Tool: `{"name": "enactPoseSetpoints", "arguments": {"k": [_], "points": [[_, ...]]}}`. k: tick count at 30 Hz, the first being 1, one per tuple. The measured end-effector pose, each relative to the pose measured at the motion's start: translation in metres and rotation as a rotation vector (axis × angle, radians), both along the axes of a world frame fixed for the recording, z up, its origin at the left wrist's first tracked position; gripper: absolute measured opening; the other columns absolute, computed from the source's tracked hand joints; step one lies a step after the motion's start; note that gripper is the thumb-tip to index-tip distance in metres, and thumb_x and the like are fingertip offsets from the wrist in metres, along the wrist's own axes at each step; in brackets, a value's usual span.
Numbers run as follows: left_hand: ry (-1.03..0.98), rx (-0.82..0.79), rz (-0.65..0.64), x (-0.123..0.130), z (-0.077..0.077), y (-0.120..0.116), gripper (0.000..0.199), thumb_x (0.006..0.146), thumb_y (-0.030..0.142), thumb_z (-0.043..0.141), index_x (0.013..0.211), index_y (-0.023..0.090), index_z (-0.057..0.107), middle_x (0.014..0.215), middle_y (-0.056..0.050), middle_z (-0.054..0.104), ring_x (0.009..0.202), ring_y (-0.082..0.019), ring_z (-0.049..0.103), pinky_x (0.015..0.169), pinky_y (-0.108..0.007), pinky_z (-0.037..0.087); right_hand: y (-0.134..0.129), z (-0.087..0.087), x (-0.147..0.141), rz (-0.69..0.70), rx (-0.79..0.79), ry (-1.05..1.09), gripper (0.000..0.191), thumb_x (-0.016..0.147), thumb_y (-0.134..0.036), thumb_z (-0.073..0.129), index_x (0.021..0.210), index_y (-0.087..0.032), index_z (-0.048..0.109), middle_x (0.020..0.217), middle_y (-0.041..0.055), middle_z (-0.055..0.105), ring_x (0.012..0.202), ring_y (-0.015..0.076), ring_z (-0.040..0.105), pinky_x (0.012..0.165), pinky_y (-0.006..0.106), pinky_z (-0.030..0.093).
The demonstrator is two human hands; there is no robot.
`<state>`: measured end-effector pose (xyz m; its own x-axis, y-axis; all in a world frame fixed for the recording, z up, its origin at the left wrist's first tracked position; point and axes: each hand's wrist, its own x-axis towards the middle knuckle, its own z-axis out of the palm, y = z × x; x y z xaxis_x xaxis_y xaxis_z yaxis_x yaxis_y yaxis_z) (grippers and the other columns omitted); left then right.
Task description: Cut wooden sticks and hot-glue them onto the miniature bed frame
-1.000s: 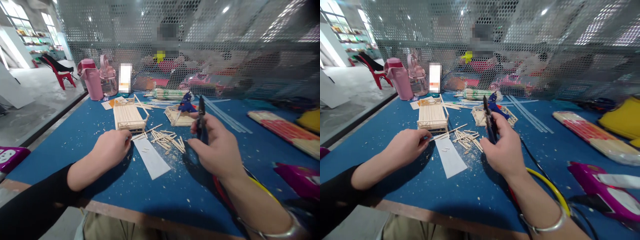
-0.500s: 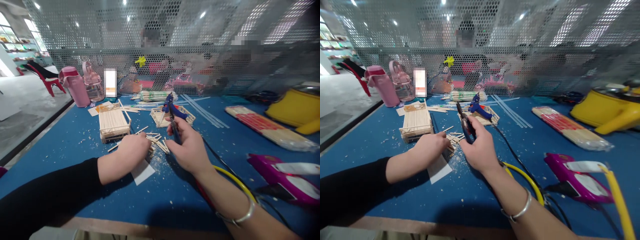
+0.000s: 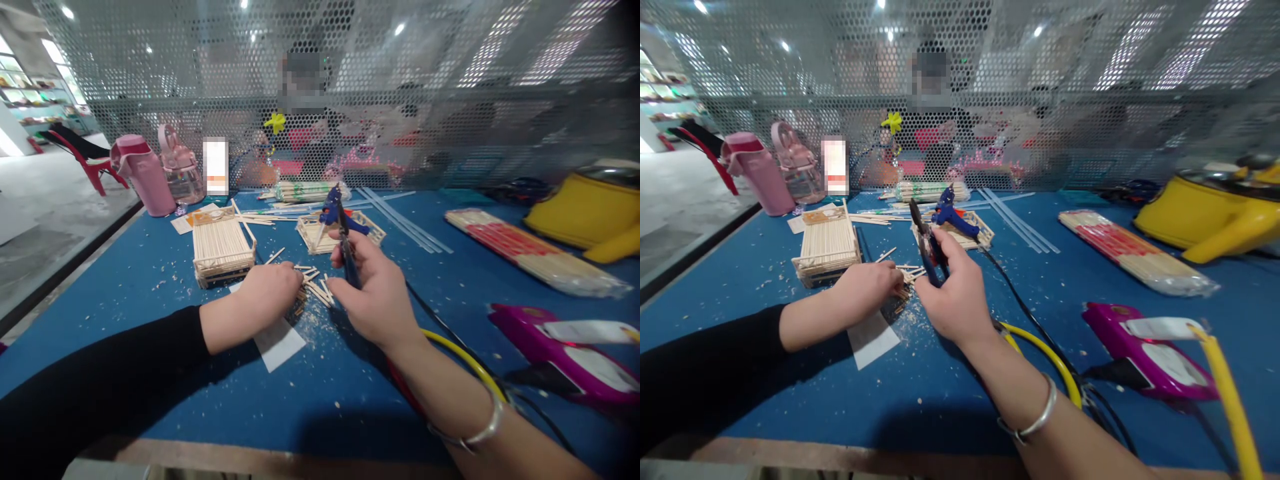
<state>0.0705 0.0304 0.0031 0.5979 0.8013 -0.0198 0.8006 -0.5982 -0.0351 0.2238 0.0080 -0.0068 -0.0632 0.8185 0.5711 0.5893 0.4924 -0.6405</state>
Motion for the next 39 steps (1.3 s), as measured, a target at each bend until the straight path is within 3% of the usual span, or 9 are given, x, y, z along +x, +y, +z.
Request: {"name": "enactPoseSetpoints", "arguments": {"k": [3,7,11,16,24,33,36,39], "points": [[-0.029,0.013,-0.046,0.004,0.002,0.002,0.021,0.086,0.011,0.047,0.094,0.016,0.066,0.09,-0.008,0.064,0.078,-0.021,0.066,0.062,-0.03,0.052,-0.001,0.006,-0.001,-0.025,-0.036,0.129,0.048,0.067,-0.017,0.053,0.114,-0.02,0.051,0.099,0.0066,0.061,0.089,0.0212,0.06,0.082,0.038,0.05],[-0.055,0.07,-0.22,0.017,-0.002,0.004,0.024,0.089,0.014,0.045,0.095,0.019,0.067,0.094,-0.008,0.063,0.085,-0.021,0.064,0.066,-0.03,0.052,-0.002,0.012,-0.002,-0.073,-0.025,0.186,0.045,0.064,-0.016,0.054,0.109,-0.021,0.052,0.094,0.0047,0.062,0.083,0.0203,0.061,0.079,0.037,0.05],[-0.044,0.099,-0.203,0.027,-0.008,0.006,0.025,0.089,0.009,0.041,0.091,0.01,0.066,0.093,-0.013,0.064,0.091,-0.023,0.062,0.069,-0.031,0.053,-0.003,0.012,-0.003,-0.085,-0.015,0.181,0.045,0.064,-0.017,0.055,0.109,-0.02,0.052,0.09,0.0047,0.061,0.078,0.0202,0.059,0.075,0.037,0.051],[-0.035,0.115,-0.208,0.03,-0.005,0.013,0.025,0.088,0.007,0.04,0.088,0.01,0.065,0.085,-0.013,0.067,0.084,-0.025,0.065,0.065,-0.034,0.053,-0.004,0.014,-0.004,-0.106,-0.007,0.171,0.044,0.066,-0.017,0.054,0.11,-0.019,0.052,0.093,0.0056,0.061,0.08,0.0201,0.059,0.078,0.037,0.051],[0.007,0.153,-0.339,0.041,0.0,0.03,0.023,0.087,0.008,0.044,0.091,0.011,0.067,0.1,-0.013,0.067,0.099,-0.025,0.061,0.071,-0.032,0.05,0.002,0.007,-0.002,-0.069,0.028,0.191,0.044,0.064,-0.018,0.055,0.108,-0.02,0.053,0.092,0.0051,0.063,0.083,0.0215,0.061,0.082,0.041,0.05],[0.02,0.145,-0.434,0.037,0.0,0.042,0.022,0.089,0.012,0.045,0.09,0.011,0.066,0.097,-0.011,0.069,0.097,-0.022,0.061,0.077,-0.031,0.048,0.003,0.006,-0.002,-0.055,0.01,0.215,0.049,0.062,-0.02,0.055,0.111,-0.019,0.052,0.094,0.0055,0.062,0.086,0.022,0.059,0.084,0.042,0.047],[-0.044,0.143,-0.398,0.022,0.007,0.032,0.024,0.089,0.009,0.04,0.098,0.009,0.063,0.095,-0.012,0.068,0.091,-0.02,0.061,0.079,-0.031,0.046,0.001,0.01,-0.003,-0.086,0.013,0.21,0.042,0.064,-0.02,0.056,0.106,-0.02,0.053,0.085,0.0034,0.06,0.077,0.0199,0.059,0.076,0.038,0.049],[-0.36,-0.004,-0.165,-0.004,0.009,0.011,0.022,0.087,0.011,0.042,0.097,0.01,0.062,0.084,-0.01,0.066,0.076,-0.019,0.059,0.067,-0.03,0.045,-0.001,0.013,-0.004,-0.096,-0.03,0.194,0.032,0.068,-0.022,0.056,0.1,-0.02,0.055,0.071,0.0,0.055,0.063,0.0159,0.055,0.064,0.031,0.048]]}}
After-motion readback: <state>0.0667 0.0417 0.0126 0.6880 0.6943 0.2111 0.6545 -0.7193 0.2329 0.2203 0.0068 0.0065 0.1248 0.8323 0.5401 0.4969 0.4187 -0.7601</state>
